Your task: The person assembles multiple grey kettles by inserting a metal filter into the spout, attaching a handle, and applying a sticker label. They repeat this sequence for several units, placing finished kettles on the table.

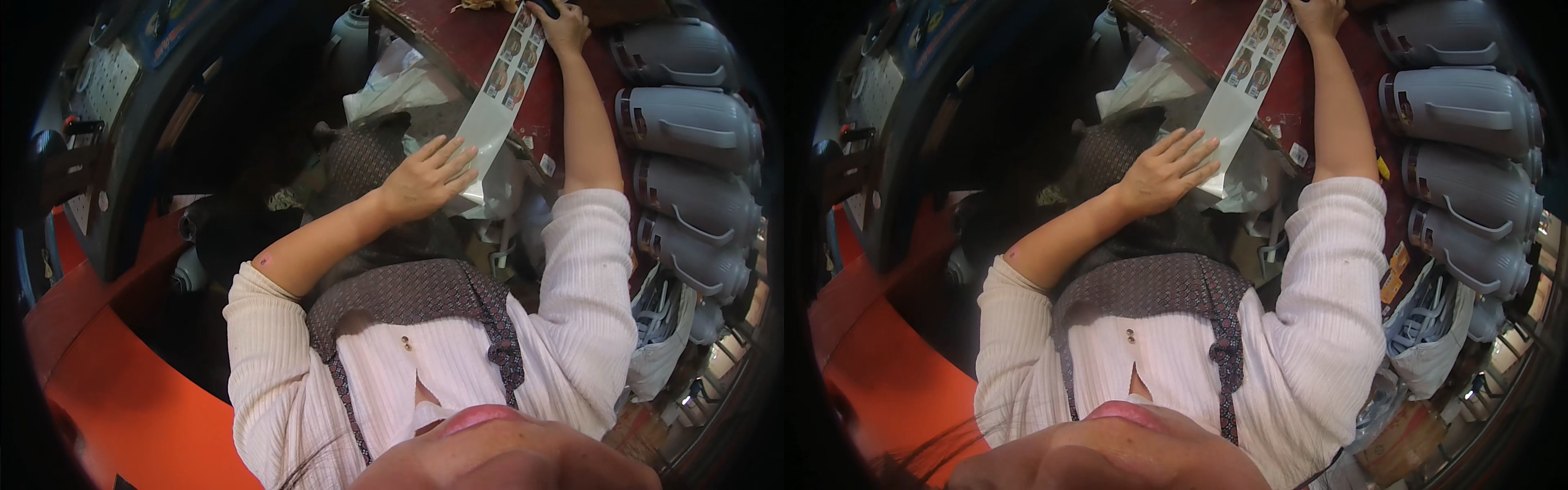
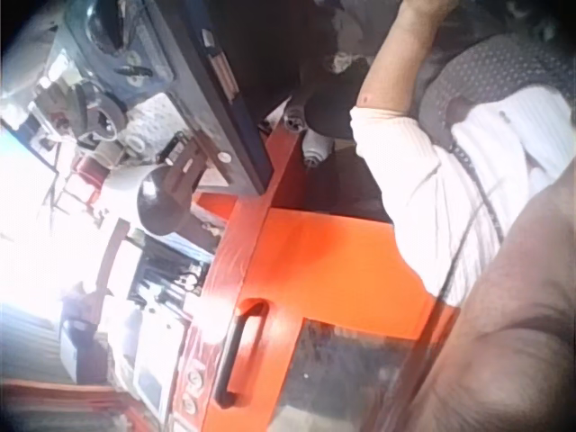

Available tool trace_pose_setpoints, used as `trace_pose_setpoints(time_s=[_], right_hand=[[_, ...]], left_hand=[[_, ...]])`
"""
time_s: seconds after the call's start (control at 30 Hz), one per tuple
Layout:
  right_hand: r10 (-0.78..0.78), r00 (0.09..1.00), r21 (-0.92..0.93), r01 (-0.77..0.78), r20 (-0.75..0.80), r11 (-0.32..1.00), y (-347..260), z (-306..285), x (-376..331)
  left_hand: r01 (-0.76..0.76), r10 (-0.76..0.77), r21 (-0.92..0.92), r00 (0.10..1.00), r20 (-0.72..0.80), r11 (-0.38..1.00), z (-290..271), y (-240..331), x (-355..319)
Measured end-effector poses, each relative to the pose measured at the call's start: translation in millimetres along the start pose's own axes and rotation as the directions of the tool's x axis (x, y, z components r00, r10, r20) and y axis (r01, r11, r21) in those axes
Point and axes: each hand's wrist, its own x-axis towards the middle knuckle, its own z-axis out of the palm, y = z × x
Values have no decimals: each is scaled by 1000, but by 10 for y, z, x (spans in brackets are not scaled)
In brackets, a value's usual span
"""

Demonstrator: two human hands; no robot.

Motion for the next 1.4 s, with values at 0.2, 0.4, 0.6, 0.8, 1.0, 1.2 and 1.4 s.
trace_pose_setpoints(time_s=[0.2,0.4,0.6,0.8,1.0,1.2,1.4], right_hand=[[-188,979,236,203,-82,950,-47,-314,-449],[-451,856,496,286,252,820,50,-612,-956],[-368,882,528,171,294,832,89,-524,-929],[-250,956,662,90,151,744,-73,-582,-1058],[-189,982,248,186,-11,951,-306,-618,-1438],[-321,947,151,315,14,937,-764,-1214,-1481],[-757,590,233,807,-280,542,-2066,-2467,-2185]], left_hand=[[186,-158,-157,972,174,970,-378,42,-349],[475,-564,-337,786,-253,813,-942,-22,-997],[527,-643,-375,687,-340,762,-964,34,-1301],[476,-511,-188,806,-298,859,-967,130,-1393],[545,-603,-258,726,-331,798,-1010,144,-1700],[642,-679,-224,703,-209,733,-1135,233,-1677],[782,-608,-6,480,-632,624,-1584,93,-2547]])
